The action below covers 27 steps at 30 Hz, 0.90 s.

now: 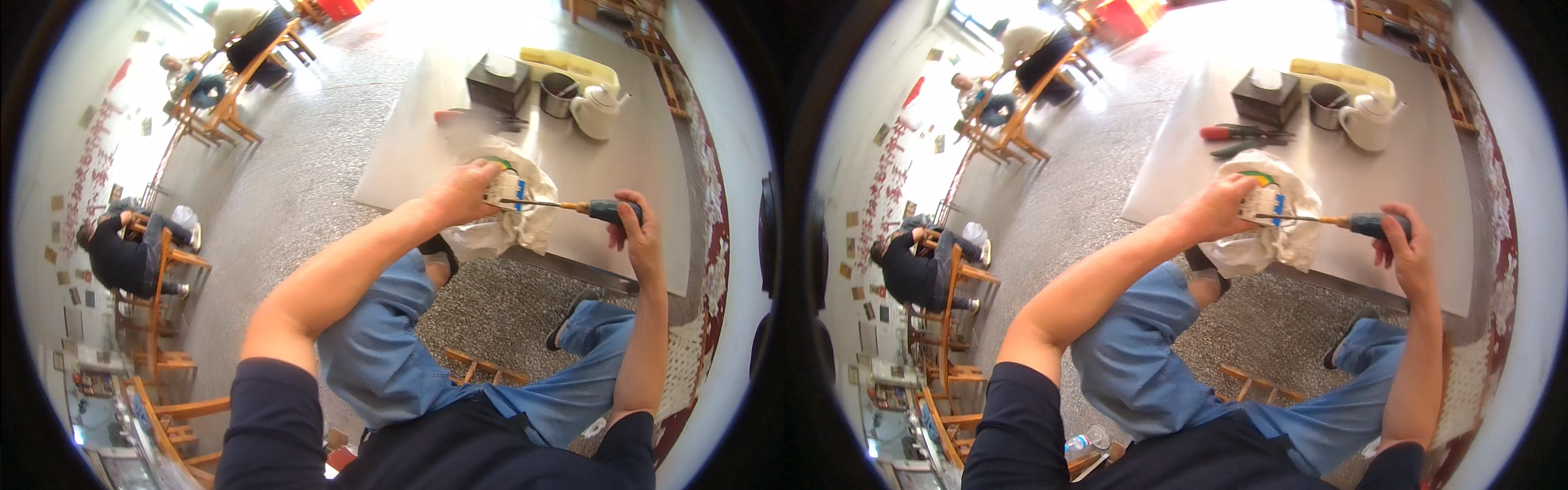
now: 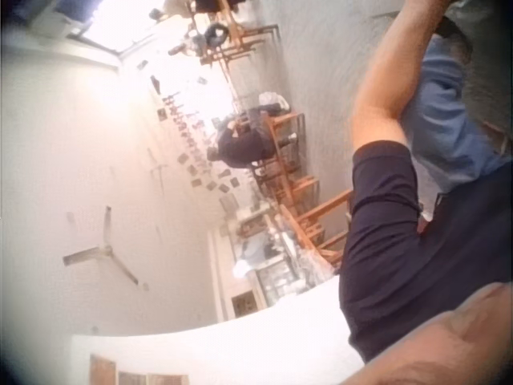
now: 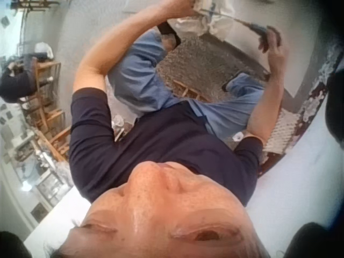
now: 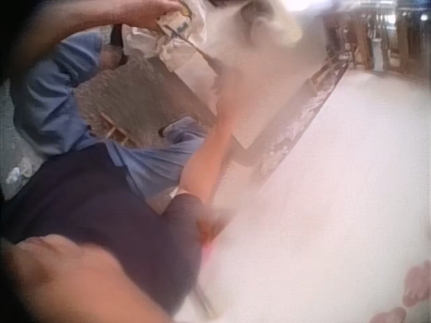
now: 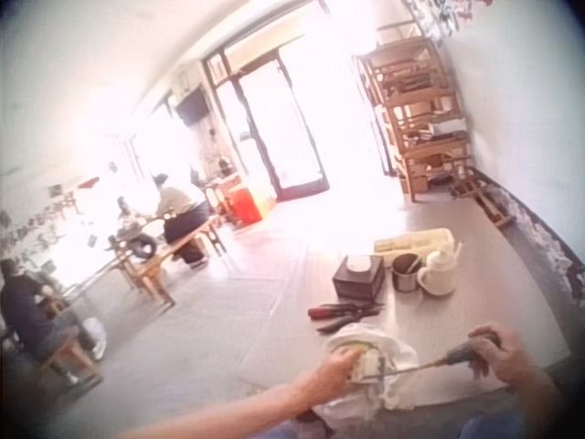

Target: The person uses a screwdriver to tighten screws on a small white electrical component placed on a cloth. They repeatedly adjust the component and use the screwdriver to secure internal connections.

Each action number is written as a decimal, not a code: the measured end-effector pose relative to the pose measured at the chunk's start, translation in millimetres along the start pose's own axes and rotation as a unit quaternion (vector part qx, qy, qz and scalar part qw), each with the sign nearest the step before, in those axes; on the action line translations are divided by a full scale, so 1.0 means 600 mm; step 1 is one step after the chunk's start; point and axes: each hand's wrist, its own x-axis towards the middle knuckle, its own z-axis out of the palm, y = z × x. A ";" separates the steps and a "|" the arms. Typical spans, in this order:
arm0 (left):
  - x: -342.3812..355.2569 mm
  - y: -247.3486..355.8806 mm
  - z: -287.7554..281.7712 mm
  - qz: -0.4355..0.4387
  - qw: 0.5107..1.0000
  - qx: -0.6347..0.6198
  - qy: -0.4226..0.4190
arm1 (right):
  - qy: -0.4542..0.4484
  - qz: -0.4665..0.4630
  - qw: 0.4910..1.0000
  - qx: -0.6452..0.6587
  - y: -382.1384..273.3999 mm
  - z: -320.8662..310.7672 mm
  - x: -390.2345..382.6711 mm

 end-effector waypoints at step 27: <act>0.027 0.025 -0.008 -0.062 0.993 0.032 -0.098 | -0.030 0.012 0.995 0.093 -0.002 0.003 0.004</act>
